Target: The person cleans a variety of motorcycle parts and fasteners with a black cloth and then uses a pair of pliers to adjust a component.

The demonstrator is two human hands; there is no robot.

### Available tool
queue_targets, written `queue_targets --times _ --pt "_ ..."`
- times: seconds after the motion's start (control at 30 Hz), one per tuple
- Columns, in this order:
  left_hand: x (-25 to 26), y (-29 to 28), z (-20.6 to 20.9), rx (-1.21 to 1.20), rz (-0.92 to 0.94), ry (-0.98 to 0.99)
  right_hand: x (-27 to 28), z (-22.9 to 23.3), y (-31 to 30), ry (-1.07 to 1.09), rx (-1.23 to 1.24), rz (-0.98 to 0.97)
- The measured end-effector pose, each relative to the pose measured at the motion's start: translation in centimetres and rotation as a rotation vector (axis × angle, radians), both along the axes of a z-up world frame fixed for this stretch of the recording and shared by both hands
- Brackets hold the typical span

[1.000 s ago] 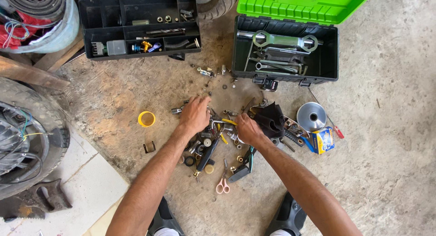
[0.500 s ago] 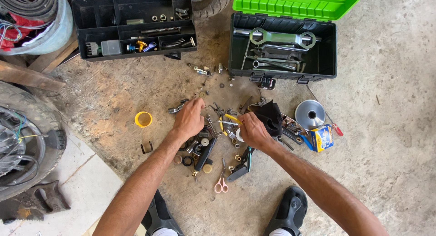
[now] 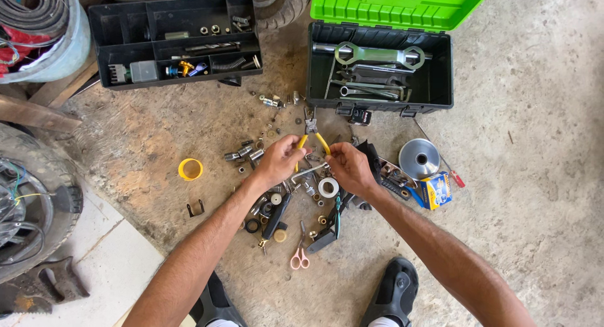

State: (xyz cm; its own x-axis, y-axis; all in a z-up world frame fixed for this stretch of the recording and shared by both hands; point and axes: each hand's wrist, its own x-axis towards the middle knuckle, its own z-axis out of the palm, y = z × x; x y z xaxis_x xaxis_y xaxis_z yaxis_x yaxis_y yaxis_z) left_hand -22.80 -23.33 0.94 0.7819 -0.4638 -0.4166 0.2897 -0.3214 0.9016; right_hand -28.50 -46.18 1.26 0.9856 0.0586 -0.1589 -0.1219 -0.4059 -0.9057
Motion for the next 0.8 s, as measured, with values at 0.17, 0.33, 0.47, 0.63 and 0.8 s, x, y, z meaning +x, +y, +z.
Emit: queue_targets --times 0.17,0.33,0.47,0.63,0.8 --pt "0.0 -1.0 1.6 -0.234 0.092 -0.002 0.3 1.3 -0.5 0.168 0.109 0.006" --pt "0.3 -0.8 0.4 -0.207 0.161 -0.003 0.4 -0.4 -2.6 0.267 -0.112 0.215" --pt "0.4 0.8 0.0 -0.171 0.196 0.054 -1.4 -2.8 -3.2 0.629 -0.644 0.584" --pt "0.9 1.6 1.2 -0.214 0.218 0.070 -5.9 -4.7 -1.4 0.656 -0.911 0.569" --pt "1.4 1.6 2.7 -0.258 0.212 0.045 -7.2 -7.2 -1.9 0.537 -0.865 0.383"
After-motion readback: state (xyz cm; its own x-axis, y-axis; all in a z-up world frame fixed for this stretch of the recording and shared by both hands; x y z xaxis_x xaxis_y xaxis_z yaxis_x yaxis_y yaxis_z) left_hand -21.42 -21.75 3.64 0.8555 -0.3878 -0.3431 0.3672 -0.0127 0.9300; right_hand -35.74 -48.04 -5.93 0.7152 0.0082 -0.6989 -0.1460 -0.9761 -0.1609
